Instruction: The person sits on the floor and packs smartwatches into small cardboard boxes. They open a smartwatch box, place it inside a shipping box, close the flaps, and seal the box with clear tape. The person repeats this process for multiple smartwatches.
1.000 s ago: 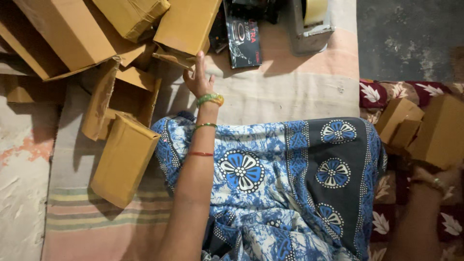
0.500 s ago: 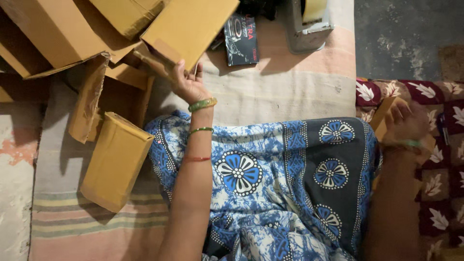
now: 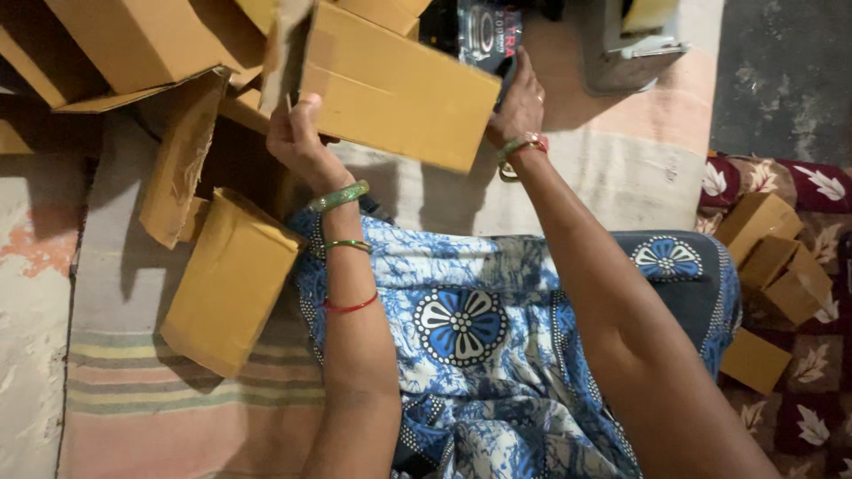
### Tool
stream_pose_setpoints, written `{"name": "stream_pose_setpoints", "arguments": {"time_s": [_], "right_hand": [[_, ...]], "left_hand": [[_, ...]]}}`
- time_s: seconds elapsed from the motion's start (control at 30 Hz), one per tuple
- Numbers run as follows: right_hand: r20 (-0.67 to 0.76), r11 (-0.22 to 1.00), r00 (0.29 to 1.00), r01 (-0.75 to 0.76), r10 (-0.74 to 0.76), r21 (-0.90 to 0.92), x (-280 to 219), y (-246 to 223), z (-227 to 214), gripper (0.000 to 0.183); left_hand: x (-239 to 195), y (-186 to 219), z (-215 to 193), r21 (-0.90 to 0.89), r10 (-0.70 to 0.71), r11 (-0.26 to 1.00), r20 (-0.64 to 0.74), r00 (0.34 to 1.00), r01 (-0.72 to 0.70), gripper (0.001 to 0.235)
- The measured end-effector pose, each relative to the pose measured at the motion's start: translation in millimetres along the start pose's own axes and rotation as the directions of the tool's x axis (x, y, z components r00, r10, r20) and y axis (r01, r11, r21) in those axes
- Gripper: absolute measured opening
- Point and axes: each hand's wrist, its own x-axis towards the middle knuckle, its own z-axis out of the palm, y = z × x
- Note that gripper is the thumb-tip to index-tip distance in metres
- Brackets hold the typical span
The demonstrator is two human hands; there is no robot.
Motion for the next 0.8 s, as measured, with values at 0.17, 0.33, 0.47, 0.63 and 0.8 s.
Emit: {"name": "stream_pose_setpoints", "arguments": {"time_s": [0.17,0.33,0.47,0.63,0.8], "right_hand": [[0.078,0.940,0.956,-0.262,0.284,-0.220,21.1,-32.5,0.4,0.148],[0.223,0.956,0.932,-0.264,0.286,-0.126,22.0,-18.8,-30.2,0.154],[0.327,0.826,0.945,-0.171,-0.016,0.537,-20.2,23.9,-95.5,0.132],[0.235,0.859,0.972,-0.114,-0.008,0.499,-101.2,35.6,-170.9,0.108],[0.174,0.776,0.976,-0.209,0.129,0.595,-137.4,-8.5,-198.2,0.095]], "left_hand": [[8.9,-17.5,-6.8,0.026,-0.092,0.996,0.185,0.978,0.088,0.011],[6.2,-36.7,3.5,0.148,-0.207,0.973,0.232,0.950,0.176,0.021],[-6.0,-40.9,15.1,0.410,-0.288,0.903,0.348,0.892,0.131,0.026],[-37.7,-70.1,33.5,0.565,-0.404,0.819,0.450,0.796,0.096,0.039],[-88.3,-117.0,60.5,0.804,-0.253,0.519,0.469,0.846,-0.290,0.092]]}}
